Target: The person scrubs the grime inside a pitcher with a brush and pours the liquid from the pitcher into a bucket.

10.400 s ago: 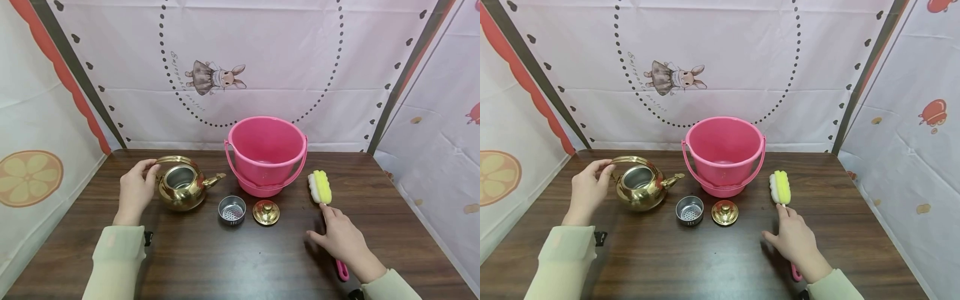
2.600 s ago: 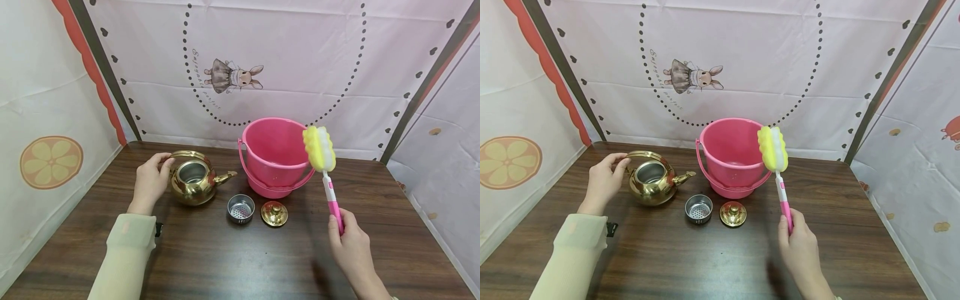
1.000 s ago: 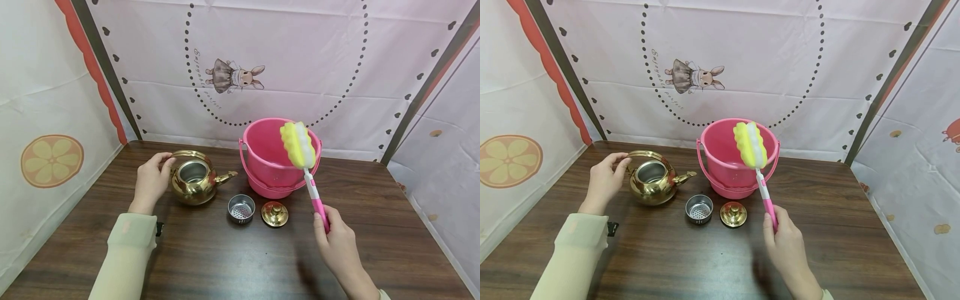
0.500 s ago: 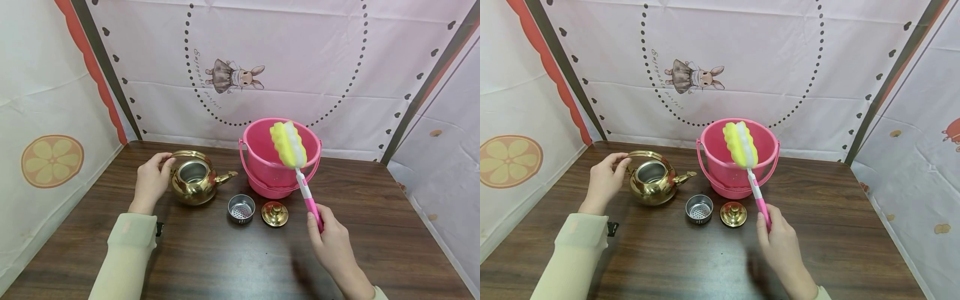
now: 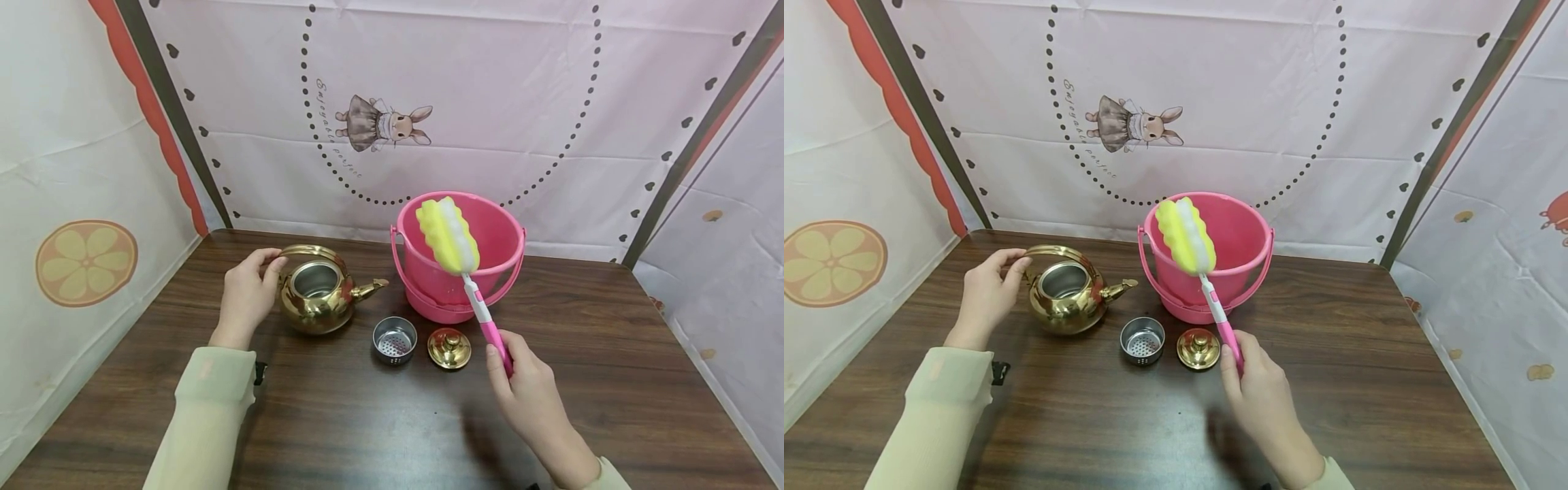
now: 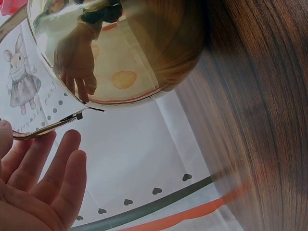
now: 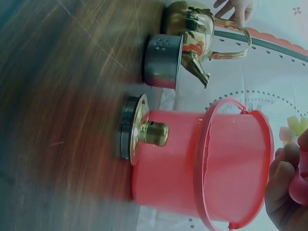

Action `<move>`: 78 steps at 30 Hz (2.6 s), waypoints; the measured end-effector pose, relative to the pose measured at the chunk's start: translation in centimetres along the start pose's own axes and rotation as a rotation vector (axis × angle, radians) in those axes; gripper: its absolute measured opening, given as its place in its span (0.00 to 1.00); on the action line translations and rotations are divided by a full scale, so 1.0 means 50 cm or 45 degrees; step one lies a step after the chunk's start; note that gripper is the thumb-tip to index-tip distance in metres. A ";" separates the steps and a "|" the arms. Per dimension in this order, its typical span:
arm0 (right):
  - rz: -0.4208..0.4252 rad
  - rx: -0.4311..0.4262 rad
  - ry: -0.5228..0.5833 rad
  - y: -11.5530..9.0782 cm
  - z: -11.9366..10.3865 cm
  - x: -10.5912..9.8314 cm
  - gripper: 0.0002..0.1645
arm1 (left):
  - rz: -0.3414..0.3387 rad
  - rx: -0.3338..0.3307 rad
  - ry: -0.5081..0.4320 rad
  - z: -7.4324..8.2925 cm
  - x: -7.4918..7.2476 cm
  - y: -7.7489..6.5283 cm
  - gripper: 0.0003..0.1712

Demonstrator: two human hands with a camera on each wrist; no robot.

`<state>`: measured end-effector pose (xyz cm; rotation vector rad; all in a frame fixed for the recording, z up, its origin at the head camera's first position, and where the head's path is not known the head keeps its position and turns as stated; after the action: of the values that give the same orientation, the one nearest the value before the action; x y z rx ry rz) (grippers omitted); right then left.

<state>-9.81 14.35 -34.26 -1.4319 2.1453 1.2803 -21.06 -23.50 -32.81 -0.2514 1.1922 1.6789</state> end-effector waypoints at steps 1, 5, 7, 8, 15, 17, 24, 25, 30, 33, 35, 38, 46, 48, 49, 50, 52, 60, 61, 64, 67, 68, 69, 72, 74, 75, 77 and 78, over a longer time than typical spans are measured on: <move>-0.004 -0.012 0.001 0.000 -0.001 0.001 0.13 | -0.001 0.000 -0.001 0.000 -0.001 0.000 0.21; -0.019 -0.054 0.002 0.000 -0.007 0.006 0.14 | -0.005 -0.001 -0.001 0.002 -0.003 -0.001 0.21; -0.031 -0.064 0.005 -0.001 -0.010 0.008 0.14 | -0.007 -0.001 0.000 0.001 -0.003 -0.001 0.21; -0.038 -0.066 0.007 -0.002 -0.012 0.009 0.15 | -0.008 -0.002 0.001 0.001 -0.003 -0.001 0.21; -0.052 -0.109 0.005 -0.005 -0.019 0.018 0.14 | -0.018 -0.007 -0.001 0.001 -0.003 0.000 0.21; -0.047 -0.131 0.006 -0.006 -0.020 0.020 0.15 | -0.017 -0.006 -0.004 0.001 -0.003 0.000 0.21; -0.058 -0.175 0.018 -0.008 -0.027 0.025 0.16 | -0.018 -0.002 -0.008 0.000 -0.004 0.001 0.21; -0.060 -0.181 0.020 -0.008 -0.028 0.026 0.16 | -0.020 -0.003 -0.008 0.000 -0.004 0.001 0.22; -0.074 -0.201 0.035 -0.010 -0.032 0.032 0.15 | -0.031 -0.006 -0.013 0.000 -0.004 0.002 0.22; -0.083 -0.215 0.041 -0.013 -0.035 0.037 0.15 | -0.034 -0.011 -0.015 0.000 -0.004 0.001 0.22; -0.083 -0.225 0.039 -0.015 -0.037 0.041 0.16 | -0.034 -0.013 -0.015 0.000 -0.004 0.000 0.22; -0.087 -0.231 0.033 -0.017 -0.041 0.046 0.17 | -0.035 -0.018 -0.017 0.000 -0.004 0.000 0.22; -0.142 -0.237 0.022 -0.026 -0.045 0.060 0.16 | -0.041 -0.032 -0.009 0.000 -0.005 -0.001 0.22; -0.156 -0.244 0.026 -0.029 -0.046 0.063 0.15 | -0.038 -0.028 -0.006 0.000 -0.005 -0.001 0.22; -0.164 -0.250 0.025 -0.030 -0.046 0.065 0.14 | -0.037 -0.026 -0.004 0.000 -0.004 -0.002 0.22; -0.174 -0.255 0.022 -0.031 -0.046 0.066 0.14 | -0.036 -0.023 -0.002 0.000 -0.004 -0.002 0.22; -0.193 -0.261 0.014 -0.033 -0.047 0.069 0.14 | -0.031 -0.019 0.000 0.000 -0.003 -0.002 0.22; -0.267 -0.263 -0.011 -0.041 -0.050 0.082 0.11 | -0.025 -0.013 0.000 0.000 -0.003 -0.002 0.20; -0.271 -0.266 -0.012 -0.042 -0.050 0.084 0.10 | -0.025 -0.014 0.001 0.000 -0.003 -0.002 0.20; -0.275 -0.275 -0.010 -0.043 -0.051 0.089 0.09 | -0.025 -0.012 -0.002 0.000 -0.003 -0.002 0.21; -0.286 -0.272 -0.009 -0.044 -0.052 0.092 0.07 | -0.024 -0.008 -0.002 -0.001 -0.003 -0.002 0.21; -0.292 -0.271 -0.008 -0.044 -0.052 0.093 0.07 | -0.024 -0.006 -0.002 -0.001 -0.003 -0.002 0.21; -0.299 -0.270 -0.008 -0.044 -0.053 0.094 0.07 | -0.025 -0.006 -0.001 -0.001 -0.003 -0.002 0.21; -0.309 -0.273 -0.013 -0.043 -0.056 0.097 0.07 | -0.027 -0.002 -0.001 -0.001 -0.003 -0.001 0.22; -0.311 -0.281 -0.023 -0.043 -0.057 0.098 0.07 | -0.025 0.001 -0.002 -0.001 -0.003 -0.001 0.21; -0.312 -0.283 -0.028 -0.043 -0.058 0.099 0.07 | -0.024 0.002 -0.002 -0.001 -0.003 -0.001 0.21; -0.318 -0.288 -0.042 -0.042 -0.059 0.101 0.07 | -0.024 0.004 -0.001 0.000 -0.003 0.000 0.21; -0.323 -0.289 -0.052 -0.042 -0.059 0.102 0.07 | -0.023 0.005 -0.001 0.000 -0.004 0.000 0.21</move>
<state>-9.80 8.64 -36.85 -1.6861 1.7674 1.4745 -20.97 -23.60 -32.68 -0.2584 1.1897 1.6606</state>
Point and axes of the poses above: each hand's wrist, its own y-axis towards the middle knuckle, its own x-axis out of the palm, z = x × y, the point moved 1 cm from there along y, towards the middle knuckle, and after that the axes turned 13 degrees about x, right-handed, at the moved point
